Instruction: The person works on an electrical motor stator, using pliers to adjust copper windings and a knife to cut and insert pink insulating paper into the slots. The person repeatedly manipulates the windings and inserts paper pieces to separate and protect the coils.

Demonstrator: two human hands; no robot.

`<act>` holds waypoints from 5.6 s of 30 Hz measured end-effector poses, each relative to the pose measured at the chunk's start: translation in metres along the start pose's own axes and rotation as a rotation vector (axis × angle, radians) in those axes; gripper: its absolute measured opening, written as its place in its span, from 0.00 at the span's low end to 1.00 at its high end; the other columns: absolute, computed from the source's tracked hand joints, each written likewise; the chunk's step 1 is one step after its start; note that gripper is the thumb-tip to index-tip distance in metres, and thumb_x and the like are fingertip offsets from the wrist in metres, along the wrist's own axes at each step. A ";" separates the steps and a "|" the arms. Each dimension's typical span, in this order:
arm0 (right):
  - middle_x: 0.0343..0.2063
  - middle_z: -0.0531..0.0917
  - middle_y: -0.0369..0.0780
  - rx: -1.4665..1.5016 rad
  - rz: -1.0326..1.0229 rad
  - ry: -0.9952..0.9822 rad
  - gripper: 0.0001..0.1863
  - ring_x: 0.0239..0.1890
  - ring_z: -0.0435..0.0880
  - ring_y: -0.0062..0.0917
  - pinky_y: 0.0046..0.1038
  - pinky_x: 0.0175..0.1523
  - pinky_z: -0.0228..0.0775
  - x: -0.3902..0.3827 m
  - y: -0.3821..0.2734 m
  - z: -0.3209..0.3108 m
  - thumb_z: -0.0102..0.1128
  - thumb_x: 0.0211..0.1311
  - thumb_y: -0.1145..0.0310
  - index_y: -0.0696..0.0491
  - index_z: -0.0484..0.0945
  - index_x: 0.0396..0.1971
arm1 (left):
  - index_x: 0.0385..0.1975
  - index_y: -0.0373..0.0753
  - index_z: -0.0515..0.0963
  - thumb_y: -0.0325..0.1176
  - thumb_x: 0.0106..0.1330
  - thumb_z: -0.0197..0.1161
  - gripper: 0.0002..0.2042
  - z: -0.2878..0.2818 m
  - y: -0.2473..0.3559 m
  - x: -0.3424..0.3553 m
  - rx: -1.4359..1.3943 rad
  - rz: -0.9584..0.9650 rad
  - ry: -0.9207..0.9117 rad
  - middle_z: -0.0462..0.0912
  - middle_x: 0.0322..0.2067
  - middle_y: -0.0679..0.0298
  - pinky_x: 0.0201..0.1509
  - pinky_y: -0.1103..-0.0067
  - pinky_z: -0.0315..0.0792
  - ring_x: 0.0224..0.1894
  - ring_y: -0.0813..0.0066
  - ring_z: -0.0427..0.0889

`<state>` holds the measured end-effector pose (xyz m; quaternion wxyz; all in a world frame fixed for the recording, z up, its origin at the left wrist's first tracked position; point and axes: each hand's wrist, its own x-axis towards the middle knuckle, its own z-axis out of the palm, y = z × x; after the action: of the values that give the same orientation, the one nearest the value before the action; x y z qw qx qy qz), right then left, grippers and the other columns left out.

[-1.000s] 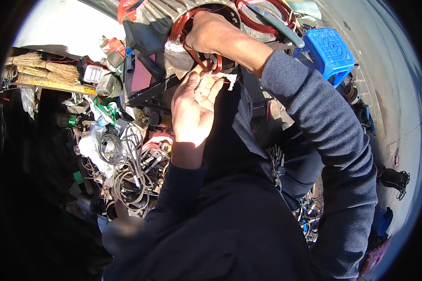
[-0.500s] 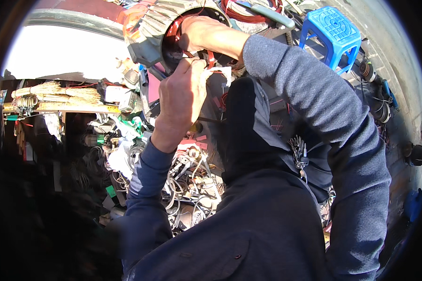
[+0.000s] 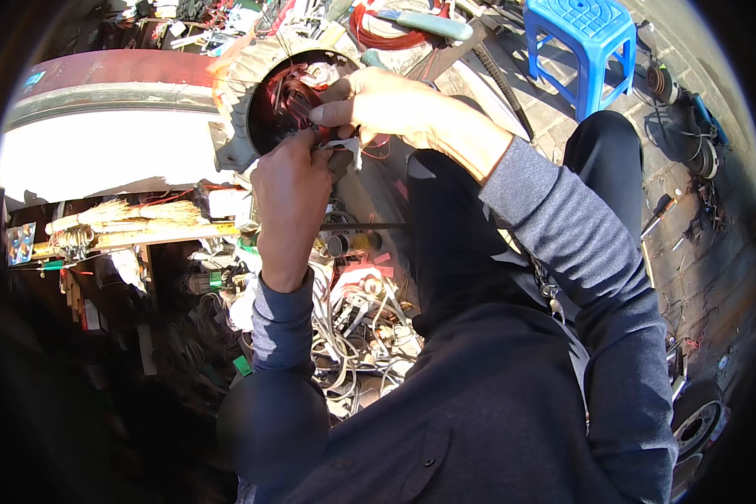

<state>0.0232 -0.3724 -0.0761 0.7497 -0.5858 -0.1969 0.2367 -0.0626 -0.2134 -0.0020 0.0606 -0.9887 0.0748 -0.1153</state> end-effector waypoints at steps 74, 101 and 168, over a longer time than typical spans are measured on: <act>0.32 0.83 0.37 0.005 -0.238 0.367 0.08 0.35 0.77 0.20 0.28 0.43 0.74 0.044 0.022 0.049 0.59 0.70 0.79 0.61 0.79 0.47 | 0.59 0.41 0.81 0.46 0.85 0.53 0.18 0.115 -0.225 0.122 -1.626 -0.407 -0.092 0.86 0.46 0.72 0.51 0.81 0.78 0.46 0.81 0.85; 0.23 0.87 0.44 -1.807 -0.751 -0.450 0.07 0.32 0.92 0.39 0.38 0.38 0.85 0.049 -0.079 0.013 0.63 0.55 0.69 0.53 0.88 0.26 | 0.49 0.41 0.84 0.48 0.84 0.54 0.17 0.169 -0.231 0.153 -1.706 -0.148 -0.026 0.84 0.43 0.71 0.49 0.76 0.76 0.43 0.78 0.80; 0.56 0.81 0.49 -1.657 -0.868 -0.056 0.23 0.55 0.85 0.40 0.38 0.50 0.85 0.017 -0.047 0.030 0.62 0.59 0.71 0.61 0.81 0.55 | 0.59 0.37 0.78 0.44 0.85 0.48 0.19 0.170 -0.240 0.160 -1.669 -0.302 -0.192 0.83 0.52 0.61 0.57 0.70 0.78 0.52 0.70 0.82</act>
<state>0.0257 -0.3482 -0.0227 0.1109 -0.8026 -0.5224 -0.2659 0.1638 0.0134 -0.0988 -0.6976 -0.7144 -0.0029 0.0551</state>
